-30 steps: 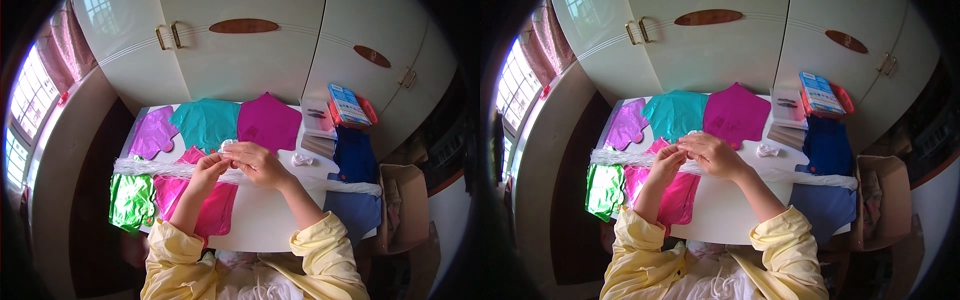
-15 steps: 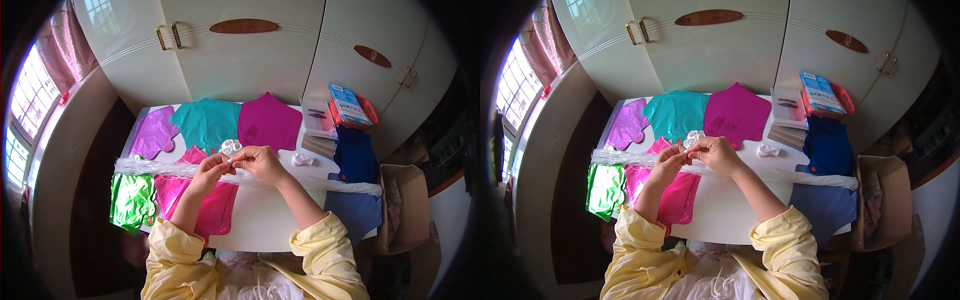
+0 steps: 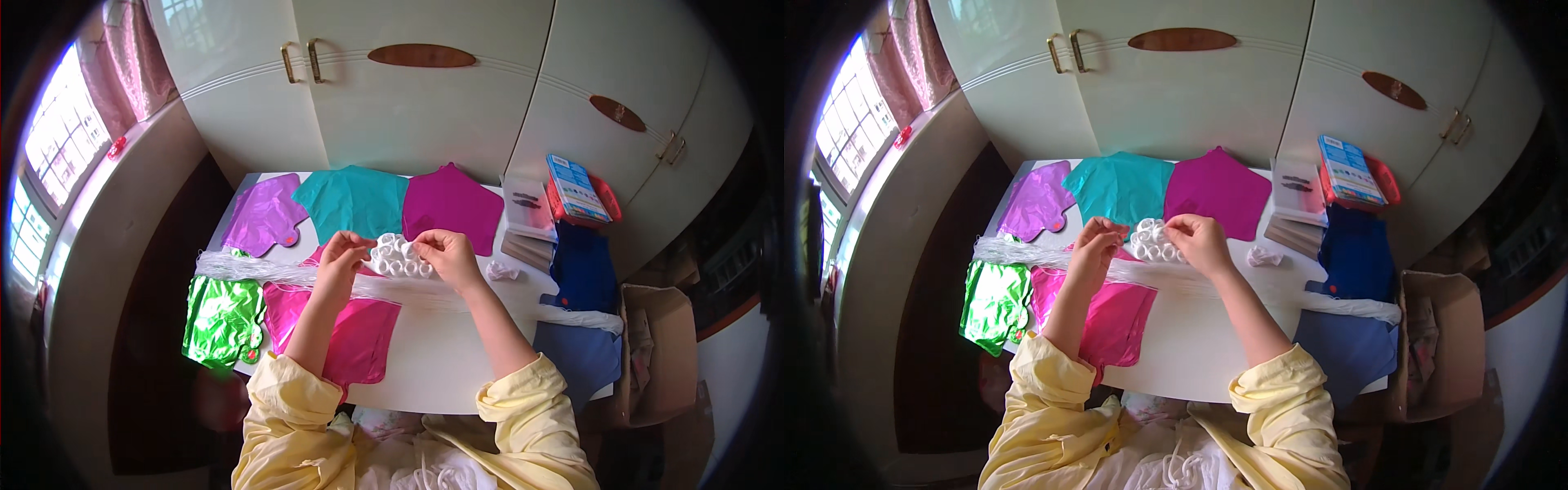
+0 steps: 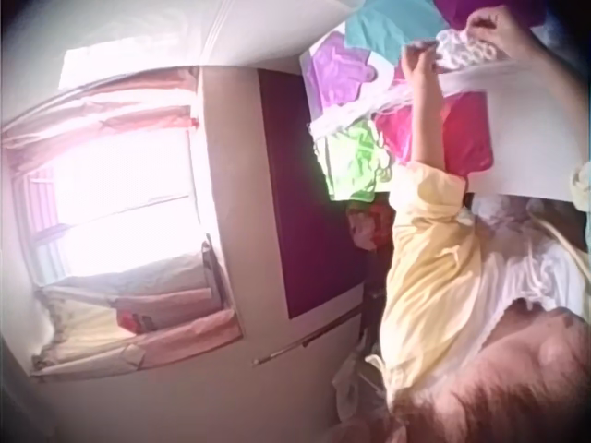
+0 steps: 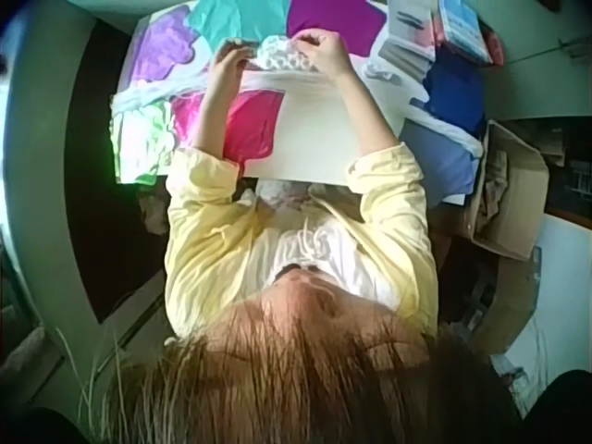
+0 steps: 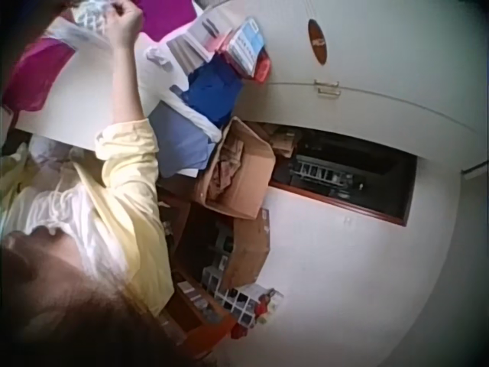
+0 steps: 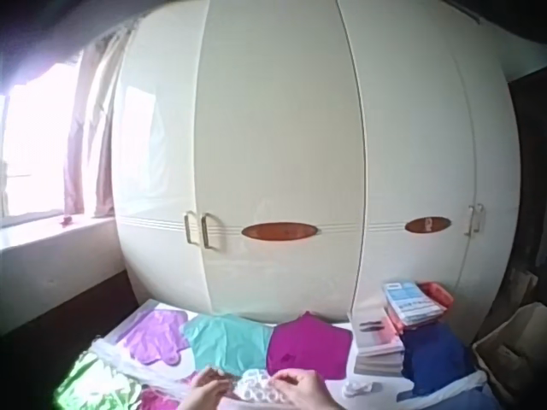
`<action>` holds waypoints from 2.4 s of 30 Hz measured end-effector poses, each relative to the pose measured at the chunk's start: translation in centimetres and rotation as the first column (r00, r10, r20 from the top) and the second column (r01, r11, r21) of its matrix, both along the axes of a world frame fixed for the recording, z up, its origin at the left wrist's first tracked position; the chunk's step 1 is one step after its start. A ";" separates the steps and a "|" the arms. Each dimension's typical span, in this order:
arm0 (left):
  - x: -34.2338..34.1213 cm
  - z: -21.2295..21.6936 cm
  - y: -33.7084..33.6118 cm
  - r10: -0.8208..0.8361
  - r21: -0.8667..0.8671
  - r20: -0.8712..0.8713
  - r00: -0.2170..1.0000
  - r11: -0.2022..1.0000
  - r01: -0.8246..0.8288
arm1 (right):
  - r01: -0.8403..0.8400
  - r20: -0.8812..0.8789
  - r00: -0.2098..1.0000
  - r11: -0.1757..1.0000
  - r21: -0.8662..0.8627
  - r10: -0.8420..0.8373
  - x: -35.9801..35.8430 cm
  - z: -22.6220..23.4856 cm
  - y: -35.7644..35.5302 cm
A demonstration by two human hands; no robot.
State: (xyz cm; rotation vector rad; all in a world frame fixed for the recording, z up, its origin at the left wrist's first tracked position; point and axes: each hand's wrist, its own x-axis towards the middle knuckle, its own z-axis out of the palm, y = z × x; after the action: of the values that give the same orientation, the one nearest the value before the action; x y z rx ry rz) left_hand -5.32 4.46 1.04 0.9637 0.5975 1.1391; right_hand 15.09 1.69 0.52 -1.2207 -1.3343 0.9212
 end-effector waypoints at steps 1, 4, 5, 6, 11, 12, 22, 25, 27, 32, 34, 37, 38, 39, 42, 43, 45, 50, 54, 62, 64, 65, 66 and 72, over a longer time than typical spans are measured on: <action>-0.3 -0.1 0.3 0.049 -0.020 -0.002 0.999 0.999 -0.049 | 0.020 0.111 0.994 1.000 -0.009 -0.019 0.0 -0.3 0.5; -0.8 -0.5 0.7 0.058 -0.032 0.001 0.998 0.998 -0.058 | 0.078 0.355 0.933 0.996 -0.032 -0.062 -0.5 -1.1 1.7; -0.9 -0.6 0.8 0.054 -0.028 -0.010 0.999 0.998 -0.054 | 0.082 0.384 0.922 0.996 -0.044 -0.059 -0.7 -1.3 2.0; -0.9 -0.5 0.7 0.057 -0.010 -0.047 0.997 0.998 -0.057 | 0.082 0.411 0.910 0.995 -0.056 -0.052 -1.2 -1.3 2.2; -0.5 0.0 0.1 0.073 0.072 -0.161 0.984 0.995 -0.062 | 0.133 0.554 0.829 0.989 -0.058 -0.079 -2.2 -1.5 3.1; -0.5 0.0 0.0 0.080 0.079 -0.165 0.983 0.995 -0.067 | 0.140 0.574 0.815 0.988 -0.060 -0.081 -2.4 -1.5 3.1; -0.4 0.1 -0.1 0.078 0.128 -0.186 0.979 0.990 -0.055 | 0.180 0.702 0.686 0.980 0.087 -0.188 -3.2 -2.5 3.1; -0.3 -0.6 0.1 0.093 0.181 -0.210 0.973 0.982 -0.055 | 0.169 0.707 0.682 0.981 0.098 -0.188 -3.1 -2.4 2.8; -0.2 -0.9 0.1 0.094 0.233 -0.249 0.964 0.972 -0.034 | 0.146 0.705 0.673 0.975 0.168 -0.223 -2.9 -1.4 2.0; -0.2 -0.5 -0.9 0.446 0.645 -0.693 0.566 0.735 0.210 | 0.048 0.637 0.734 0.954 0.297 -0.235 -2.4 0.4 -1.1; 0.0 -1.0 -0.9 0.532 0.704 -0.697 0.481 0.635 0.317 | -0.021 0.637 0.742 0.944 0.331 -0.207 -2.4 0.4 -2.5; 0.0 -1.2 -0.9 0.470 0.649 -0.742 0.478 0.680 0.340 | -0.047 0.647 0.756 0.976 0.212 -0.104 -2.4 0.2 -5.0; -0.1 -0.9 -1.1 0.428 0.605 -0.778 0.460 0.708 0.364 | -0.051 0.651 0.751 0.974 0.221 -0.108 -2.4 -0.6 -5.5; 0.0 -0.3 -1.4 0.382 0.557 -0.812 0.441 0.732 0.392 | -0.042 0.619 0.776 0.970 0.241 -0.120 -2.5 -1.2 -5.8; 0.0 0.2 -1.8 0.316 0.507 -0.846 0.431 0.726 0.464 | -0.016 0.532 0.831 0.950 0.310 -0.160 -2.4 -2.9 -6.3; -0.1 0.3 -1.8 0.307 0.506 -0.848 0.433 0.711 0.487 | -0.020 0.530 0.833 0.948 0.318 -0.160 -2.3 -3.2 -6.2; -0.1 0.5 -1.9 0.331 0.509 -0.854 0.402 0.696 0.506 | -0.026 0.525 0.836 0.944 0.330 -0.161 -2.2 -3.6 -6.2; -0.4 -0.4 -1.7 0.389 0.509 -0.861 0.327 0.649 0.566 | -0.017 0.494 0.844 0.911 0.413 -0.208 -2.5 -4.1 -6.1; -0.1 -0.3 -1.5 0.345 0.550 -0.829 0.440 0.647 0.528 | -0.014 0.513 0.827 0.903 0.429 -0.231 -2.3 -4.5 -6.2; 0.4 0.6 -1.8 0.207 0.481 -0.841 0.499 0.709 0.516 | -0.004 0.539 0.806 0.909 0.418 -0.244 -2.0 -4.9 -6.0; 0.4 0.6 -1.8 0.198 0.476 -0.839 0.507 0.718 0.507 | -0.015 0.544 0.802 0.903 0.430 -0.245 -2.0 -5.0 -6.0; 0.4 0.4 -1.8 0.212 0.489 -0.837 0.505 0.703 0.516 | -0.009 0.530 0.809 0.896 0.443 -0.254 -2.1 -4.8 -6.0; 0.5 0.3 -1.8 0.227 0.503 -0.833 0.504 0.688 0.523 | -0.004 0.517 0.815 0.889 0.458 -0.262 -2.3 -4.5 -6.0; 0.9 0.3 -2.2 0.274 0.548 -0.821 0.501 0.623 0.558 | -0.039 0.585 0.769 0.894 0.447 -0.259 -2.4 -4.4 -6.0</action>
State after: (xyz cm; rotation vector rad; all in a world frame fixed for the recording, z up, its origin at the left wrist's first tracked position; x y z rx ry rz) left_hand -4.38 2.31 1.34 2.4288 0.7741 0.6016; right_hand 12.66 -4.32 -3.84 -1.2763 -1.8495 0.0630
